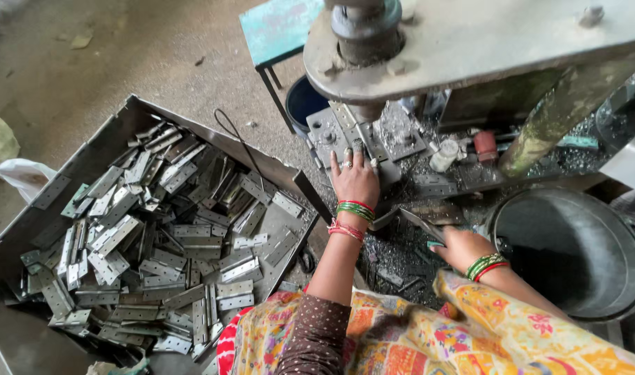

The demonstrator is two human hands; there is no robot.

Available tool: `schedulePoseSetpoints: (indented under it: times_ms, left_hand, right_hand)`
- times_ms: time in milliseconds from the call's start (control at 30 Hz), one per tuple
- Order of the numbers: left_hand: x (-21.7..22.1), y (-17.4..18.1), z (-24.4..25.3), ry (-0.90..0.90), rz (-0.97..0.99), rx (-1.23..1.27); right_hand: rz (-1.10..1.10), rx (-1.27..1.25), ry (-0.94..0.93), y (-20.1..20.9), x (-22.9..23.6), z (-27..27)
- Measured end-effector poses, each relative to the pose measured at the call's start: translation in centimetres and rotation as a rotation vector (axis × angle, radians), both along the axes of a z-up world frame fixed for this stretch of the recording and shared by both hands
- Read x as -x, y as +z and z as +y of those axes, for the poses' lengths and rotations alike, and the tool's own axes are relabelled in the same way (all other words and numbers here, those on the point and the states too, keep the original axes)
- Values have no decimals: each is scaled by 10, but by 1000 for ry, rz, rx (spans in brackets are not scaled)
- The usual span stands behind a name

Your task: The person repeatedly picks metal pieces from a bin, places them under a drill press, and operates the machine to drill holes. The person uses a metal rod to assist in positioning and handling the pieces during the process.

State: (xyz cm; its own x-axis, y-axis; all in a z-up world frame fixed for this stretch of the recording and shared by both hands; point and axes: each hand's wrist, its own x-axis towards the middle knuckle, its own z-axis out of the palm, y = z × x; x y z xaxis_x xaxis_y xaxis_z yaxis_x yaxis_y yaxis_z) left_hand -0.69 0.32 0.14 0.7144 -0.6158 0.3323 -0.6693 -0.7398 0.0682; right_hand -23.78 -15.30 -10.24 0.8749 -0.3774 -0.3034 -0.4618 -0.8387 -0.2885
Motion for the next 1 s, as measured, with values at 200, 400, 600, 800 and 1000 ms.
schedulePoseSetpoints:
  times_ms: [200, 400, 600, 800, 1000]
  left_hand:
    - [-16, 1, -5, 2, 55, -24]
    - [-7, -15, 5, -22, -48, 55]
    - [-18, -14, -2, -21, 33, 35]
    - [-32, -6, -6, -24, -18, 6]
    - [-23, -5, 0, -31, 51, -87]
  right_hand:
    - [52, 20, -36, 22, -2, 9]
    - [98, -2, -51, -24, 26, 23]
    - [27, 65, -10, 23, -3, 10]
    - [-8, 30, -22, 0, 13, 20]
    - [15, -96, 13, -33, 24, 17]
